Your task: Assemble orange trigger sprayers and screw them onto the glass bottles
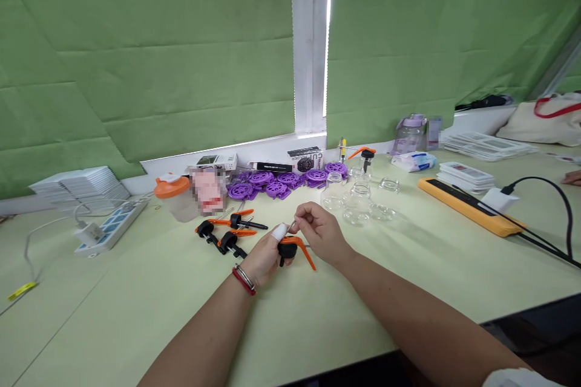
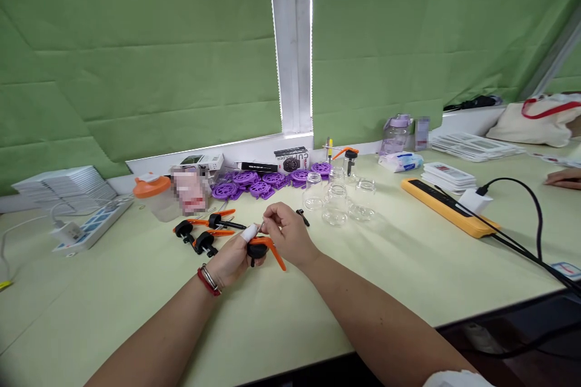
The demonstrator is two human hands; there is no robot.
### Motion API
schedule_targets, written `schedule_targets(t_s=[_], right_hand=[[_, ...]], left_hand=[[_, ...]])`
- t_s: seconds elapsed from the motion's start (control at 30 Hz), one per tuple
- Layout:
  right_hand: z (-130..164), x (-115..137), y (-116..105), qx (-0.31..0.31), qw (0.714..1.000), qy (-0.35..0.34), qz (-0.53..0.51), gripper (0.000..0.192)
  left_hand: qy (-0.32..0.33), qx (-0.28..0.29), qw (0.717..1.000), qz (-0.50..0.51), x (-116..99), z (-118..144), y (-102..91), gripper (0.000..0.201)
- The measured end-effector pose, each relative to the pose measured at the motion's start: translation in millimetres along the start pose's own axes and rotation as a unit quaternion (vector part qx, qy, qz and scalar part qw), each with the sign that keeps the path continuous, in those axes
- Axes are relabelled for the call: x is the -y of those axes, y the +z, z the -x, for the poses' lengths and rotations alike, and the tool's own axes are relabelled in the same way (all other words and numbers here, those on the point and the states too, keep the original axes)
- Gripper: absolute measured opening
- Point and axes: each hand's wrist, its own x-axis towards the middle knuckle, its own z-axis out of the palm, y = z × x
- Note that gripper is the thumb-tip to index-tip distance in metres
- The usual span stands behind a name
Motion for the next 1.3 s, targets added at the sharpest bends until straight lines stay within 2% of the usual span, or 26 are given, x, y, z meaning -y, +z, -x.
schedule_targets(t_s=[0.17, 0.33, 0.5, 0.6, 0.73, 0.83, 0.97, 1.17, 1.3], right_hand=[[1, -1, 2, 0.040, 0.999, 0.017, 0.017, 0.008], [2, -3, 3, -0.009, 1.000, 0.009, 0.003, 0.007], [3, -12, 16, 0.007, 0.988, -0.036, 0.149, 0.009], [2, -12, 19, 0.004, 0.984, -0.056, 0.167, 0.014], [2, -10, 17, -0.015, 0.984, -0.044, 0.170, 0.015], [2, -11, 15, -0.032, 0.987, -0.017, 0.158, 0.011], [2, -15, 16, -0.048, 0.993, 0.027, 0.100, 0.009], [1, -20, 20, -0.056, 0.995, 0.085, 0.012, 0.010], [0, -21, 20, -0.062, 0.993, 0.101, -0.004, 0.010]], left_hand=[[0.004, -0.006, 1.000, -0.004, 2, -1, -1.0, 0.035], [-0.010, -0.018, 0.999, -0.027, 3, -2, -2.4, 0.031], [-0.035, -0.029, 0.999, 0.018, 8, -5, -0.3, 0.037], [-0.041, -0.014, 0.999, 0.027, 9, -6, 1.0, 0.043], [-0.020, 0.016, 1.000, 0.004, 6, -4, 0.8, 0.042], [-0.006, 0.033, 0.999, -0.023, 2, -3, 0.6, 0.037], [-0.018, 0.019, 0.998, -0.052, -2, -1, 2.9, 0.034], [-0.036, 0.014, 0.996, -0.079, 2, -3, 2.1, 0.037], [-0.029, 0.022, 0.995, -0.088, 4, -4, 0.6, 0.035]])
